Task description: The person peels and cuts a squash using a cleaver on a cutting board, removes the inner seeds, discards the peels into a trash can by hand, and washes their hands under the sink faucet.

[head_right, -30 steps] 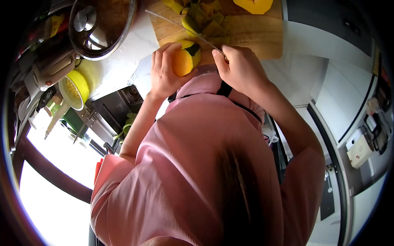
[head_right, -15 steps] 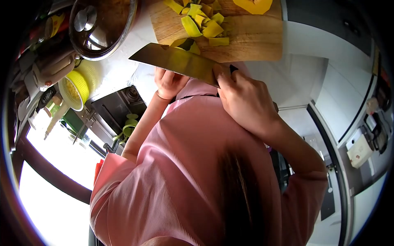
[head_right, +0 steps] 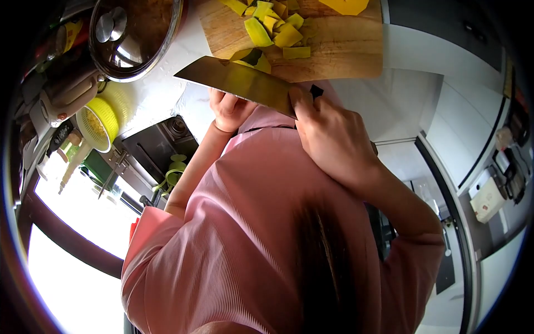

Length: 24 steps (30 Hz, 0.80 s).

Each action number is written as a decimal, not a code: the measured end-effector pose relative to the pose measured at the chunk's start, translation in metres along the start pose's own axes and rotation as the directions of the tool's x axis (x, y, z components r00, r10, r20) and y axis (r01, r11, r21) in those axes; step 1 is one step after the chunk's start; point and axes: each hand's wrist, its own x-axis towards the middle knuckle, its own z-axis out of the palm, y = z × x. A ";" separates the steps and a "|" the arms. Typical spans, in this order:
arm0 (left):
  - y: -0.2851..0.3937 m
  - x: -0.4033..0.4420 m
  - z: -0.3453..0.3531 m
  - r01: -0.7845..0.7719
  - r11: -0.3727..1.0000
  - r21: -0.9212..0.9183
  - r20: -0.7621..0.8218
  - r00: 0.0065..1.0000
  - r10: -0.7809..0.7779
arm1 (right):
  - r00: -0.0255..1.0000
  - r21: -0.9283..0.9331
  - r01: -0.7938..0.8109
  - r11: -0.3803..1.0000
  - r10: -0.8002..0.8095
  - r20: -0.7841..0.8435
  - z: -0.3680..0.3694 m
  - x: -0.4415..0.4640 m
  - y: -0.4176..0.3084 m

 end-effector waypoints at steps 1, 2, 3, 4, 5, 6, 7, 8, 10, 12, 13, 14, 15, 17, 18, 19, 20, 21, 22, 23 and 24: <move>0.000 -0.001 0.001 0.004 1.000 -0.008 -0.019 1.000 -0.004 | 1.000 -0.001 0.000 1.000 0.000 0.002 0.000 -0.001 0.000; 0.000 -0.001 0.001 0.004 1.000 -0.008 -0.018 1.000 -0.004 | 1.000 -0.002 0.001 1.000 -0.001 0.001 0.000 -0.001 0.000; 0.001 0.001 0.001 0.004 1.000 -0.008 -0.017 1.000 -0.004 | 1.000 -0.003 0.002 1.000 -0.002 -0.001 0.000 0.000 0.000; 0.002 0.002 0.000 0.002 1.000 -0.006 -0.015 1.000 -0.002 | 1.000 -0.002 0.005 1.000 -0.005 -0.003 0.001 0.000 0.000; 0.002 0.003 -0.001 0.001 1.000 0.001 -0.012 1.000 -0.001 | 1.000 0.003 -0.001 1.000 0.001 -0.004 0.000 0.000 -0.001; 0.003 0.004 -0.002 -0.001 1.000 0.009 -0.008 1.000 0.001 | 1.000 0.009 -0.007 1.000 0.007 -0.004 -0.001 0.001 -0.002; 0.004 0.005 -0.002 -0.002 1.000 0.015 -0.004 1.000 0.002 | 1.000 0.015 -0.014 1.000 0.014 -0.004 -0.001 0.001 -0.002; 0.004 0.004 -0.001 -0.005 1.000 0.018 -0.010 1.000 0.006 | 1.000 0.013 -0.013 1.000 0.013 -0.005 -0.001 0.001 -0.002; 0.003 0.004 0.000 -0.012 1.000 0.022 -0.024 1.000 0.013 | 1.000 0.008 -0.012 1.000 0.012 -0.007 -0.001 0.002 -0.002; 0.003 0.004 -0.001 -0.015 1.000 0.018 -0.012 1.000 0.015 | 1.000 -0.003 -0.014 1.000 0.014 -0.010 0.000 0.002 -0.003; 0.003 0.004 -0.002 -0.016 1.000 0.016 -0.006 1.000 0.016 | 1.000 -0.009 -0.015 1.000 0.015 -0.010 0.000 0.002 -0.003; 0.003 0.004 -0.002 -0.015 1.000 0.019 -0.003 1.000 0.015 | 0.999 -0.008 -0.042 0.999 0.042 0.022 -0.001 0.003 -0.004; 0.003 0.004 -0.002 -0.015 1.000 0.023 0.000 1.000 0.015 | 0.996 -0.007 -0.069 0.998 0.070 0.055 -0.003 0.006 -0.006; 0.002 0.004 -0.002 -0.016 1.000 0.016 -0.006 1.000 0.016 | 0.989 -0.002 -0.102 0.995 0.101 0.111 -0.007 0.010 -0.007; 0.002 0.006 -0.001 -0.019 1.000 0.006 -0.018 1.000 0.019 | 0.985 0.002 -0.107 0.994 0.106 0.133 -0.009 0.012 -0.006; 0.002 0.007 -0.001 -0.021 1.000 -0.006 -0.028 0.999 0.021 | 0.981 0.004 -0.115 0.993 0.113 0.157 -0.009 0.014 -0.006; 0.002 0.007 -0.001 -0.015 1.000 -0.003 -0.027 1.000 0.015 | 0.979 0.018 -0.121 0.992 0.116 0.165 -0.009 0.016 -0.005; 0.003 0.007 0.000 -0.010 1.000 -0.001 -0.028 1.000 0.010 | 0.978 0.029 -0.128 0.991 0.121 0.172 -0.008 0.017 -0.005; 0.003 0.007 0.000 -0.003 1.000 0.002 -0.027 1.000 0.004 | 0.976 0.042 -0.134 0.990 0.125 0.181 -0.008 0.017 -0.005; 0.004 0.007 0.000 -0.002 1.000 0.003 -0.026 1.000 0.002 | 0.973 0.038 -0.148 0.988 0.139 0.183 -0.007 0.017 -0.006; 0.004 0.006 0.000 -0.001 1.000 0.006 -0.024 1.000 0.001 | 0.971 0.036 -0.162 0.986 0.153 0.186 -0.006 0.018 -0.006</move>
